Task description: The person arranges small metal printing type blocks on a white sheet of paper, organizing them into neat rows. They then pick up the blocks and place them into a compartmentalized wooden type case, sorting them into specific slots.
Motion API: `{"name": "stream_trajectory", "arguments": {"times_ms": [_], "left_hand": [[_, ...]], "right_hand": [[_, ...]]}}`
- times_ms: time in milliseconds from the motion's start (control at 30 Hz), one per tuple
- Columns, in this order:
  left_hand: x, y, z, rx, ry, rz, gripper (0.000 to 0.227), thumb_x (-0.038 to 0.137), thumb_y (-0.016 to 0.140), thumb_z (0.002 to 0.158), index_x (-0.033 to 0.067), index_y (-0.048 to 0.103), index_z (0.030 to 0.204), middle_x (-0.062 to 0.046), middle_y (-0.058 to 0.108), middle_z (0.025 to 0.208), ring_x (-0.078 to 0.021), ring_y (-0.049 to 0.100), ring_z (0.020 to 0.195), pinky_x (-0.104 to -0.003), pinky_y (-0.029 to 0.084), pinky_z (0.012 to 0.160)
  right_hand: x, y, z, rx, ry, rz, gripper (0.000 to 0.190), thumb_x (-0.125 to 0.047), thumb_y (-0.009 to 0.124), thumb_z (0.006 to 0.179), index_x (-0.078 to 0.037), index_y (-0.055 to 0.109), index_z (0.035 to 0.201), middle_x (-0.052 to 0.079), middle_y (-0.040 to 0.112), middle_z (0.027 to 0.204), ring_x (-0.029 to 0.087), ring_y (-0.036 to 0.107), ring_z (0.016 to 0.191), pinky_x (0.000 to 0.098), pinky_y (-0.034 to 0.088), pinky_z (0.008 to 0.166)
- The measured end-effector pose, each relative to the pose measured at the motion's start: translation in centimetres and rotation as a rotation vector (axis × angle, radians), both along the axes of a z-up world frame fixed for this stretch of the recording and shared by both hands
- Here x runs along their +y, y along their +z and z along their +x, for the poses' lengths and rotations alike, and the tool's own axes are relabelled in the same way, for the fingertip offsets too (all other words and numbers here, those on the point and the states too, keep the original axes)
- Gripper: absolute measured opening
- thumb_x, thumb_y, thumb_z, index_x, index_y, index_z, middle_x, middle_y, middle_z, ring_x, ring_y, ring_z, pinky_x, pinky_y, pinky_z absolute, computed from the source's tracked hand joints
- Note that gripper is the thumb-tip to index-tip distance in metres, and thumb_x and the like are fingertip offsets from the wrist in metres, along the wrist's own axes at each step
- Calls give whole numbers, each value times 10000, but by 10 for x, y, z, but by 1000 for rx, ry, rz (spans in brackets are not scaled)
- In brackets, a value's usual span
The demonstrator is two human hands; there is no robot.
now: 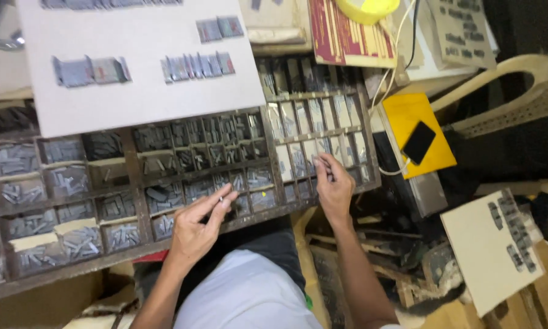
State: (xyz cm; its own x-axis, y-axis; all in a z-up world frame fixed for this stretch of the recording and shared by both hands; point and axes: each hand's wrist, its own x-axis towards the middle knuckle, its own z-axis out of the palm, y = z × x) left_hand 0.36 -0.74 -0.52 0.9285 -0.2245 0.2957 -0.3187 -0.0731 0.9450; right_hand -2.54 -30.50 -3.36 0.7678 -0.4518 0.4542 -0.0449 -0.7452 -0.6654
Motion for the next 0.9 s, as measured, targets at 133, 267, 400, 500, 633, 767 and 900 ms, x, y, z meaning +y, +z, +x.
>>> {"name": "stream_trajectory", "arguments": {"times_ms": [133, 267, 400, 500, 633, 767, 900], "left_hand": [[3, -3, 0, 25, -45, 106, 327, 222, 648, 969, 46, 744, 1228, -38, 809, 1092, -77, 773, 868, -249, 595, 841], [2, 4, -1, 99, -43, 81, 334, 214, 657, 945, 43, 743, 1219, -60, 807, 1104, -99, 780, 982, -242, 634, 896], [2, -2, -1, 26, -17, 101, 310, 177, 647, 961, 48, 739, 1228, -46, 811, 1093, -89, 781, 963, -242, 599, 906], [-1, -8, 2, -48, 39, 36, 266, 70, 703, 927, 84, 788, 1178, -116, 816, 1041, -333, 783, 886, -441, 620, 710], [-5, -3, -2, -82, 121, -44, 230, 83, 695, 964, 73, 772, 1181, -139, 796, 1075, -360, 758, 955, -466, 619, 755], [-3, -1, 0, -106, 50, -102, 249, 32, 668, 966, 45, 754, 1199, -160, 794, 1067, -390, 758, 953, -475, 613, 780], [-4, -5, 0, -82, 3, -115, 277, 48, 651, 977, 82, 749, 1234, -119, 796, 1098, -356, 767, 947, -442, 609, 777]], "right_hand": [[-14, -2, 3, -5, 17, 47, 377, -151, 672, 995, 7, 635, 1336, 111, 755, 1092, 136, 689, 903, 293, 559, 704], [-36, 17, 32, -39, 59, -69, 343, -152, 642, 1026, -39, 575, 1342, 114, 750, 1112, 178, 731, 889, 278, 597, 698], [-82, 9, 89, -137, 14, -209, 145, -137, 571, 1031, -76, 669, 1119, 102, 711, 1077, 279, 678, 1010, 381, 508, 889], [-125, -15, 152, -330, 101, -209, 75, -66, 632, 1022, -40, 703, 1016, 190, 701, 899, 385, 698, 872, 448, 544, 805], [-171, -53, 174, -243, 135, -205, 72, -101, 710, 981, -65, 724, 1042, 159, 728, 892, 324, 711, 818, 388, 550, 729], [-141, -35, 152, -212, 39, -269, 183, -80, 772, 956, -64, 743, 1136, 135, 753, 894, 219, 683, 722, 293, 528, 625], [-25, 19, 89, -123, 227, -141, 147, 31, 662, 1027, 55, 748, 1144, 241, 726, 900, 304, 672, 736, 363, 499, 623]]}}
